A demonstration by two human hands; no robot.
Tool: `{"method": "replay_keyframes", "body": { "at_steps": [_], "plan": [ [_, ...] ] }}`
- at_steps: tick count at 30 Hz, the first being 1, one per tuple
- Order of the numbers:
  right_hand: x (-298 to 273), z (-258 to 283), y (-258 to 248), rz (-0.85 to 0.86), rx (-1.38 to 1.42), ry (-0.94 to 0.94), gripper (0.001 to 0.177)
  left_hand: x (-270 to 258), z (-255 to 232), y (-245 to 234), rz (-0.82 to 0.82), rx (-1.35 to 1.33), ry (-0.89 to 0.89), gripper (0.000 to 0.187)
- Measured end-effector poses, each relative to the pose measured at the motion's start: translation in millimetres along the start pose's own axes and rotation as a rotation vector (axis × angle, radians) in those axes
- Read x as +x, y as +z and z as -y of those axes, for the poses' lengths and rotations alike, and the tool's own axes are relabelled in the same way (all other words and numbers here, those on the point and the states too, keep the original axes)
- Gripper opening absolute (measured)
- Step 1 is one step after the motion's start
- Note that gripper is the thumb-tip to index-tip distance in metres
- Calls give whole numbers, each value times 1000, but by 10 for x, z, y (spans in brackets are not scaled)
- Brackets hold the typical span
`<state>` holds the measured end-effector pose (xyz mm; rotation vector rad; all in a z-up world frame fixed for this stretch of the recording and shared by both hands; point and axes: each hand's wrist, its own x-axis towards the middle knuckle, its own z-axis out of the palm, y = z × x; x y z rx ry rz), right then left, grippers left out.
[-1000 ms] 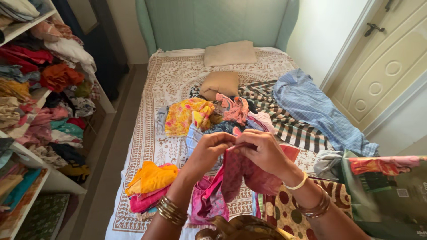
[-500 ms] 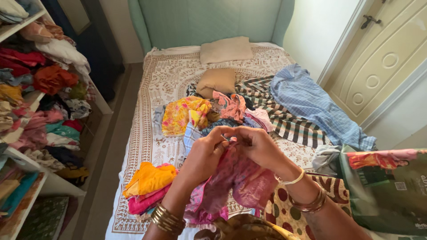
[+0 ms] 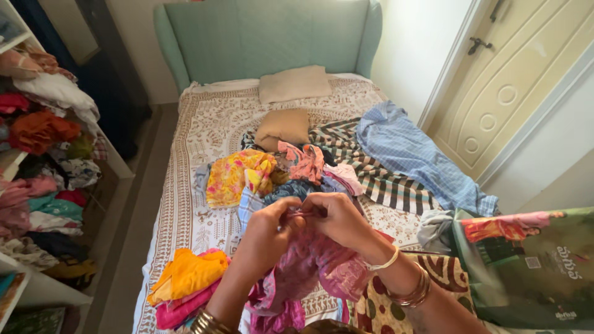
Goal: The person picks up, holds, and folds various items of clothing, including shirts, a pair of trousers, and undergarments, on a bed.
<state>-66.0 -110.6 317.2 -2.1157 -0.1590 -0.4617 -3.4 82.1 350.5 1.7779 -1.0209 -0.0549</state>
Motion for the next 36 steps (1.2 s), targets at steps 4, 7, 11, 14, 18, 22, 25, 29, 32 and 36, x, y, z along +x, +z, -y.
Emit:
{"method": "replay_keyframes", "body": {
  "at_steps": [4,7,11,14,18,22,25,29,32,36],
  "plan": [
    [64,36,-113,170,224,171,20,82,57,-4,-40,-1,-154,14],
    [46,-139,-218,337,460,174,40,101,92,-61,-110,15,-160,11],
    [-18,-494,-317,422,154,403,34,172,172,-207,-206,-28,-121,10],
    [-2,-628,-417,364,103,411,30,201,270,-299,-227,4,-101,10],
    [168,-392,-581,202,-224,489,15,220,445,-365,-228,4,-213,11],
    [280,35,-790,92,-375,574,13,241,577,-426,-231,-17,-193,13],
    [321,165,-952,-89,-466,15,15,247,565,-507,-191,-77,-178,17],
    [137,-87,-1234,56,544,2,16,246,560,-628,-221,-386,-137,20],
    [336,-585,-916,75,350,-145,16,203,794,-424,-25,-691,-94,23],
    [207,-746,-671,-38,-195,140,50,128,1098,-189,-102,503,41,19]
  ]
}}
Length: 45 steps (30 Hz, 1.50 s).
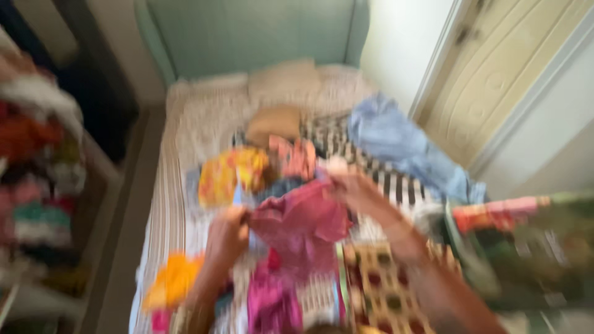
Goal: The person picks up, holds, and folds various items of clothing, including shirts, a pair of trousers, and undergarments, on a bed.
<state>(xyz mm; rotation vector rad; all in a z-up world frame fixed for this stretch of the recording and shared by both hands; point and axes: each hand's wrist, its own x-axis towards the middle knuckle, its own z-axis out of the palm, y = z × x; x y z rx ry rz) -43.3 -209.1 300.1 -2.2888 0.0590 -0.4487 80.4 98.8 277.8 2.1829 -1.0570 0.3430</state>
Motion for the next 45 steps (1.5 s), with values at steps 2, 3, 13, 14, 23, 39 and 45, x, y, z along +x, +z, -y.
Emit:
{"method": "replay_keyframes", "body": {
  "at_steps": [2,3,13,14,23,39,45],
  "plan": [
    [-43,59,-150,34,428,-15,46,-51,36,-81,-204,-302,-65,28],
    [-129,71,-154,92,868,-8,41,23,70,-92,-204,-303,-57,28],
    [72,217,-102,13,357,102,6,277,201,-238,-71,-206,37,12],
    [96,244,-162,28,239,55,8,297,206,-220,74,-114,109,16],
    [-13,29,-196,11,387,64,11,243,113,-77,25,-231,-118,18],
    [-300,266,-459,322,553,84,37,258,-61,-53,-67,-808,-315,8],
    [-22,-95,-138,-117,1153,-13,34,454,-361,-228,-141,-957,-207,9]
  ]
}}
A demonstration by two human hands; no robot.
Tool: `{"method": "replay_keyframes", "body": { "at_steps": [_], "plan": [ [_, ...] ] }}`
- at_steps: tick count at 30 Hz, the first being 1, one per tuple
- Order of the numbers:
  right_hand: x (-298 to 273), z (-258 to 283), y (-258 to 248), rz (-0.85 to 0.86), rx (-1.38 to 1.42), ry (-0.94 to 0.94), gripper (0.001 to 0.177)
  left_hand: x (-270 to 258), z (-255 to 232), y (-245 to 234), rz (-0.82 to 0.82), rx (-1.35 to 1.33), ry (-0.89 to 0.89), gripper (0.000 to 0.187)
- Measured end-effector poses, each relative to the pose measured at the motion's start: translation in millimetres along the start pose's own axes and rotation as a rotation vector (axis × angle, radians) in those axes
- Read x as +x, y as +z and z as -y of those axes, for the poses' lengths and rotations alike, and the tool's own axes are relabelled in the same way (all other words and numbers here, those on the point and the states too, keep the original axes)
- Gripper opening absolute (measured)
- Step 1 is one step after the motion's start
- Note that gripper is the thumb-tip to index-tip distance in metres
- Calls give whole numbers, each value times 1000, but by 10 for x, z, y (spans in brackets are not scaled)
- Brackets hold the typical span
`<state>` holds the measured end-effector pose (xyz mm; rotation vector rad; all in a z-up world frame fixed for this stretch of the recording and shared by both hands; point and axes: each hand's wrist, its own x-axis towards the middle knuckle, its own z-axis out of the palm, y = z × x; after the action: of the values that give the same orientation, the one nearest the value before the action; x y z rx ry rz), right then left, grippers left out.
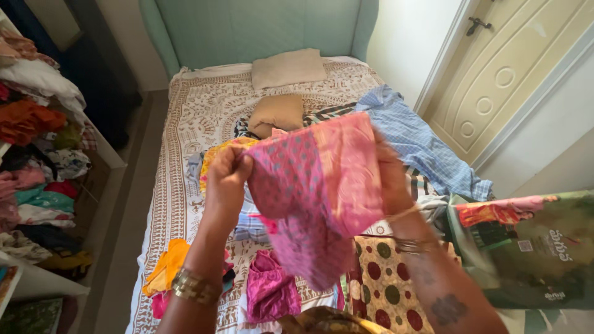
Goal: The person picks up, holds, and folds various items of clothing, including shirts, a pair of trousers, and undergarments, on a bed.
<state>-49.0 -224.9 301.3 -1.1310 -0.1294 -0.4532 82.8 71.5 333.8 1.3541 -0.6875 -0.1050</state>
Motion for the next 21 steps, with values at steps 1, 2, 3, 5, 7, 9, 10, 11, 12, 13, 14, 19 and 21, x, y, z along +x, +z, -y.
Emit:
{"method": "replay_keyframes", "body": {
  "at_steps": [1,2,3,5,7,9,10,11,12,13,14,19,21],
  "plan": [
    [-1,-260,46,-22,114,39,34,49,-24,65,-32,-35,-25,9],
    [-34,-534,104,-25,215,125,34,73,-40,101,-63,-71,-51,11],
    [-179,-760,125,-31,324,207,34,78,-46,121,-61,-71,-43,11],
    [-609,-1156,165,-40,472,431,34,65,-24,166,-184,283,43,11],
    [-880,-1401,159,-74,597,575,34,46,-20,164,-221,311,-23,10],
    [-816,-1496,85,-75,641,566,35,31,-54,149,-250,345,-98,10],
    [-767,-1494,40,-62,653,559,36,32,-83,144,-277,396,-97,13],
    [-723,-1484,16,-33,645,555,36,29,-113,151,-303,446,-97,15],
    [-684,-1459,8,6,652,551,37,23,-147,157,-298,447,-101,15],
    [-666,-1427,27,5,652,551,37,32,-182,163,-360,460,-21,15],
    [-652,-1392,71,49,690,512,38,37,-217,166,-420,472,59,15],
    [-580,-1091,362,-16,816,409,46,33,-312,112,-447,527,12,18],
    [-557,-936,413,76,843,368,45,53,-314,108,-455,523,1,18]
  ]
}}
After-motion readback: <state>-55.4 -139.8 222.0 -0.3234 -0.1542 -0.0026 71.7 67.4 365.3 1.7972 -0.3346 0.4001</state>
